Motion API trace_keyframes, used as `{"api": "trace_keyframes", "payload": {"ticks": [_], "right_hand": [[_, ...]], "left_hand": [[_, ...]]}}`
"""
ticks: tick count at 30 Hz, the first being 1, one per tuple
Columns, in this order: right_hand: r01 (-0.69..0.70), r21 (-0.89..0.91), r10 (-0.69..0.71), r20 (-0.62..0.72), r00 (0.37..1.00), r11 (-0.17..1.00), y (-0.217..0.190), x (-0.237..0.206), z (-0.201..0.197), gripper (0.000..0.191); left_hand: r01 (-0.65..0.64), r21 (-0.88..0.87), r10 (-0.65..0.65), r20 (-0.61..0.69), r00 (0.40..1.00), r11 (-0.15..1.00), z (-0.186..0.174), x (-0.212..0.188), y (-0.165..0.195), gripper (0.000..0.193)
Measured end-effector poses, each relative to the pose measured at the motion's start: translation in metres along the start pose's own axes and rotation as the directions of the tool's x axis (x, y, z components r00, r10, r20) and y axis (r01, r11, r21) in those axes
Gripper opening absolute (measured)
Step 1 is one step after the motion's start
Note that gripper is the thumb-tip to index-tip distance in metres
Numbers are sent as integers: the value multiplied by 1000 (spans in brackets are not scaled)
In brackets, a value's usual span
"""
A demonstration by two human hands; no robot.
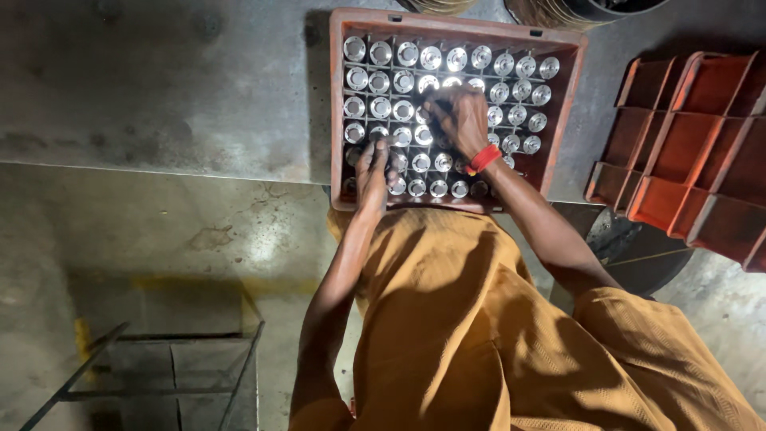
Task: The person repeatedly picks small cylindrical metal parts from a bucket and places them into a red plastic crate, filling the crate's compartments. The person then lifts the filled crate and stacks it with other crates.
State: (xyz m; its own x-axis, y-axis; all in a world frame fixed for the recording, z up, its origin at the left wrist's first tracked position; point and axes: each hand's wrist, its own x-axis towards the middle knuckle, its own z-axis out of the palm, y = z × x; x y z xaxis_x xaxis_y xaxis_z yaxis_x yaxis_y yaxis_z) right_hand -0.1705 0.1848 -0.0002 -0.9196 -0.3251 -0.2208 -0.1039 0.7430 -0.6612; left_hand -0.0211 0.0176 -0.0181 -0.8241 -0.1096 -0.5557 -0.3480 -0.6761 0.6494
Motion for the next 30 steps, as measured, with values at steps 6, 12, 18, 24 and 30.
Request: {"api": "trace_keyframes", "payload": {"ticks": [6, 12, 18, 24, 30], "right_hand": [[104, 375, -96, -40, 995, 921, -16, -34, 2, 24], [-231, 688, -17, 334, 943, 689, -13, -54, 5, 22], [265, 174, -219, -241, 945, 949, -9, -3, -4, 9], [316, -144, -338, -166, 926, 938, -25, 39, -19, 17], [229, 57, -216, -175, 961, 972, -27, 15, -12, 19]], "left_hand": [[75, -28, -71, 99, 992, 997, 9, -6, 16, 43], [208, 24, -210, 117, 971, 978, 6, 0, -6, 43], [-240, 172, 224, 111, 968, 955, -9, 5, -22, 32], [45, -21, -46, -50, 998, 999, -5, 0, -9, 25], [-52, 82, 52, -5, 999, 995, 6, -2, 8, 36]]}}
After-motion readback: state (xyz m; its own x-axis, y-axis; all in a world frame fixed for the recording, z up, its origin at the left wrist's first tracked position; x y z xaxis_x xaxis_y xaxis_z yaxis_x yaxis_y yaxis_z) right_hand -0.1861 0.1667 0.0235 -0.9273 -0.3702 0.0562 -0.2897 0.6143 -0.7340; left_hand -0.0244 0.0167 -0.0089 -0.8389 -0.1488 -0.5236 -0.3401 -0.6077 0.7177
